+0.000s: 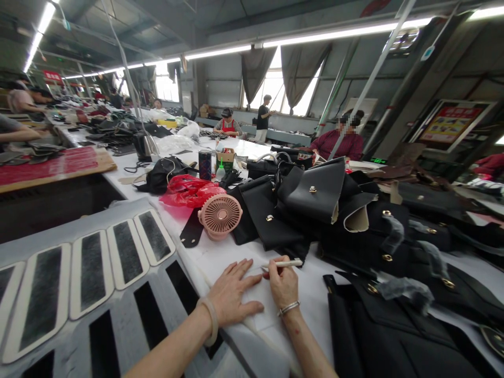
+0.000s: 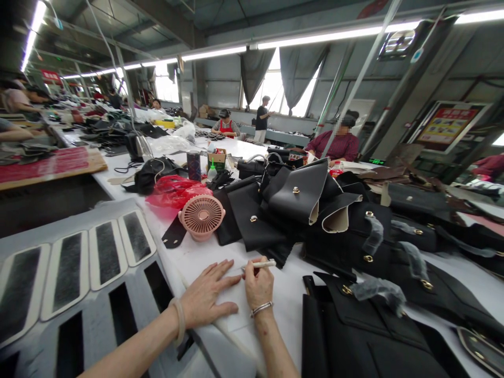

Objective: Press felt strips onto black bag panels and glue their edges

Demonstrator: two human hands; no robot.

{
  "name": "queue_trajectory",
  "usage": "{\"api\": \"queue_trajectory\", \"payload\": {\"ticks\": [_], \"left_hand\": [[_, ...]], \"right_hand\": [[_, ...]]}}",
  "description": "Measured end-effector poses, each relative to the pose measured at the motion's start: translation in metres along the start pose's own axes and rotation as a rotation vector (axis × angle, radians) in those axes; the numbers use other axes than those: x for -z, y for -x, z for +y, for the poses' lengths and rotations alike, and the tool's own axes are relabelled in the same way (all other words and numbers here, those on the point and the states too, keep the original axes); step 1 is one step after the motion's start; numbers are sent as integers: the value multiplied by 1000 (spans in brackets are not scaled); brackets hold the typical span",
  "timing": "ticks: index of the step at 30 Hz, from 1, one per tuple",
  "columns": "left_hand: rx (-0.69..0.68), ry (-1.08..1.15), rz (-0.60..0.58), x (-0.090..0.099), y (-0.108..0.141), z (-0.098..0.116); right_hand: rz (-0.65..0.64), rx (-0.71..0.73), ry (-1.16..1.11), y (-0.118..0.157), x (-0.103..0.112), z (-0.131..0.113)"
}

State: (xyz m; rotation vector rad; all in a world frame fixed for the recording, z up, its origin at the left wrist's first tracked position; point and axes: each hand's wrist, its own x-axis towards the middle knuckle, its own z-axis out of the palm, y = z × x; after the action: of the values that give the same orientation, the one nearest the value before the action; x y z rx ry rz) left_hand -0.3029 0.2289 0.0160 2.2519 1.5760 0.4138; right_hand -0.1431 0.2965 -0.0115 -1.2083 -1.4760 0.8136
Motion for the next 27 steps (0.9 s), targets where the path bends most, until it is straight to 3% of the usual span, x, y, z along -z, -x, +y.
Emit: {"api": "queue_trajectory", "payload": {"ticks": [8,16,27], "left_hand": [[14,46,-121,14,-7,-9],[49,-109,4,24,27,-4],[62,-274,81,16,18,0]], "right_hand": [[-2,-72,-157,0,1,1],[46,-164,-370,-4,-1,10],[64,-244,-526,-6,-1,10]]}}
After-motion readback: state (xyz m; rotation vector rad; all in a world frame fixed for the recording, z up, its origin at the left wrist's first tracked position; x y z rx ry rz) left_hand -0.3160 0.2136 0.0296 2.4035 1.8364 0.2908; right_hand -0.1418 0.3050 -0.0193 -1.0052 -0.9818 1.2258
